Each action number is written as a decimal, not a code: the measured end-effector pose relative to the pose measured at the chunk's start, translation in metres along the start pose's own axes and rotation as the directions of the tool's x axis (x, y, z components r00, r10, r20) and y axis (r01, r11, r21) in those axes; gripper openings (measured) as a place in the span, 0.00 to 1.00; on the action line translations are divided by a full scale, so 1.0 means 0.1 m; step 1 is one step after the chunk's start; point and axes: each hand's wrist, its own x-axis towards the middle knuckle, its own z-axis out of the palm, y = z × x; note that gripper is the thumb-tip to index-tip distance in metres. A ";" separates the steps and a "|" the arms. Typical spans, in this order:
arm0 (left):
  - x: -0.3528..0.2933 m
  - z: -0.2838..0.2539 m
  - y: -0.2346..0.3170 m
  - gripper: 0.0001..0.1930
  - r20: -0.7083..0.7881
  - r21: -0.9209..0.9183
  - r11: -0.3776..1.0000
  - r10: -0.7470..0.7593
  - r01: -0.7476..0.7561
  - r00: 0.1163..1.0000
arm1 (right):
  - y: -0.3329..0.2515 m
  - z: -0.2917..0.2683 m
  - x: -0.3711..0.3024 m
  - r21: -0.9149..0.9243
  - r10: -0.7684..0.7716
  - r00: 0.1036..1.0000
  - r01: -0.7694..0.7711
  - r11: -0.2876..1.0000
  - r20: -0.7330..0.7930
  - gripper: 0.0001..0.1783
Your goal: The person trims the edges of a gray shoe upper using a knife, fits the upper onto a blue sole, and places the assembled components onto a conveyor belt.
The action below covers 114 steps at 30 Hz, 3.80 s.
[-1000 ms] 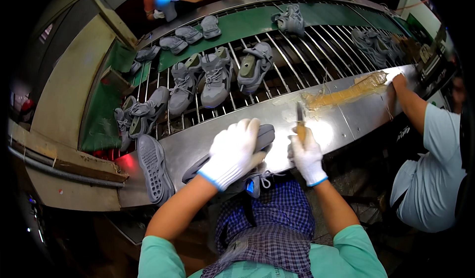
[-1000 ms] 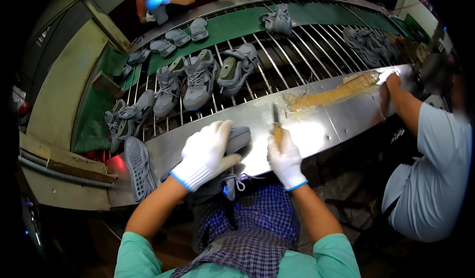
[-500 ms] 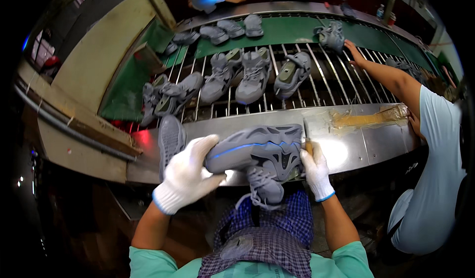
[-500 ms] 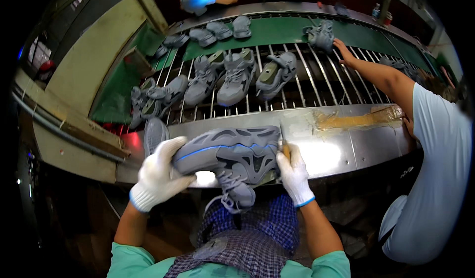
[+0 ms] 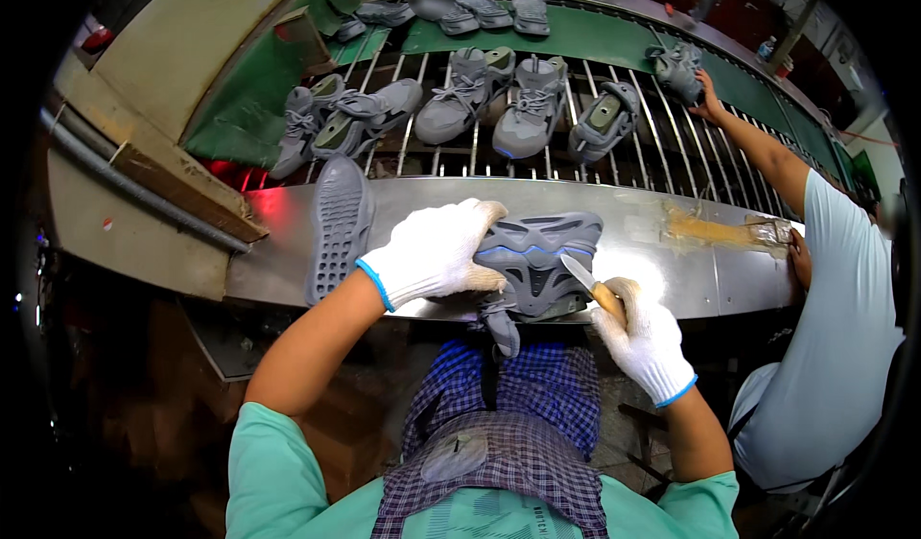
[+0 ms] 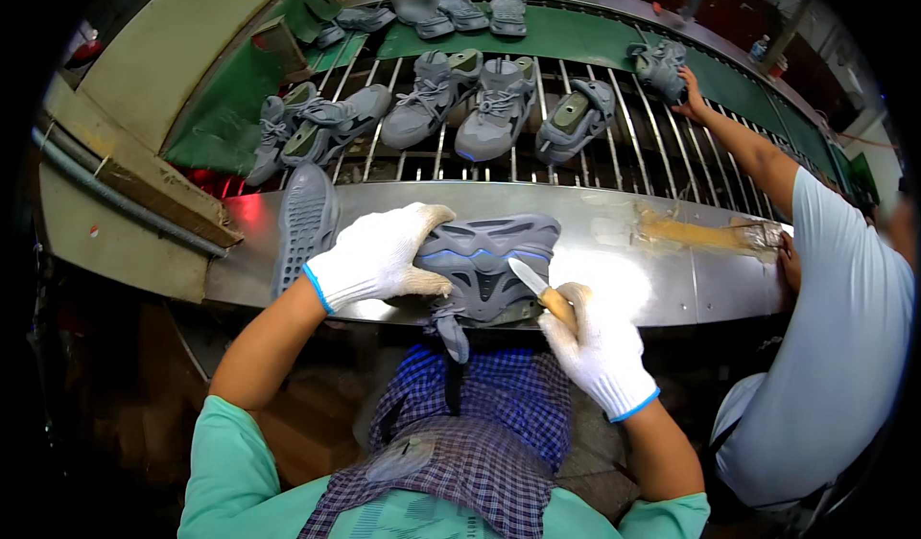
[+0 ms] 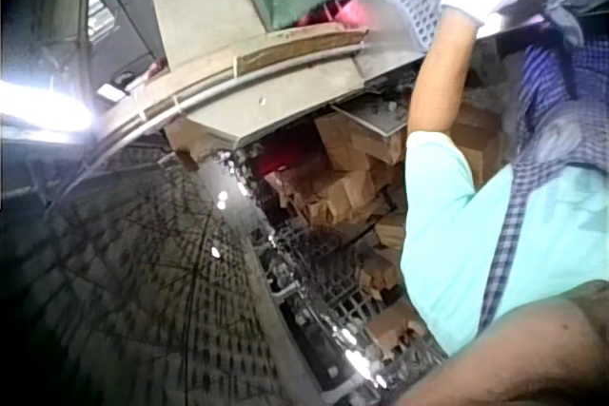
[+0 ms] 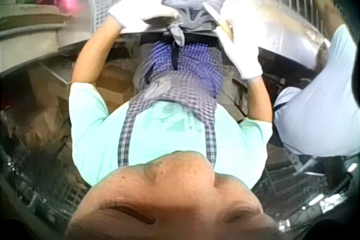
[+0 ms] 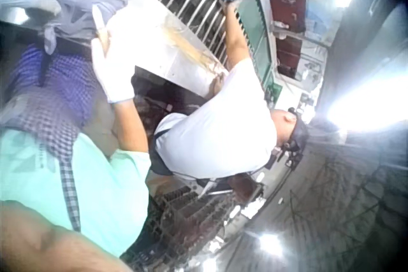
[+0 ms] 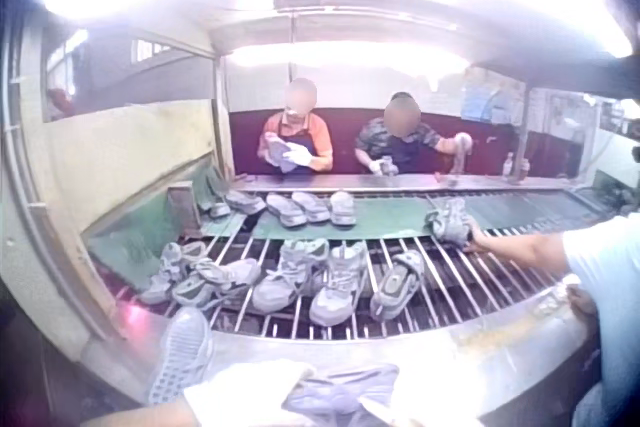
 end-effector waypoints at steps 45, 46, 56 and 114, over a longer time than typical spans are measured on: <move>0.22 0.19 -0.08 0.23 -0.205 0.189 0.923 0.370 -0.334 0.906 | 0.21 -0.15 0.79 0.402 -0.203 0.958 0.108 0.910 0.203 0.26; 0.21 0.19 -0.06 0.23 -0.212 0.199 0.921 0.375 -0.336 0.902 | 0.24 -0.21 0.66 0.338 -0.170 0.972 0.106 0.935 0.164 0.25; 0.50 0.09 0.33 0.51 -0.013 0.158 0.987 -0.021 0.023 1.000 | 0.18 0.30 0.29 0.310 0.060 0.996 -0.037 0.950 -0.066 0.26; 1.08 0.21 0.59 0.50 0.040 0.291 0.955 0.052 -0.061 0.998 | 0.33 0.57 0.55 0.922 0.250 0.935 -0.311 0.231 0.253 0.29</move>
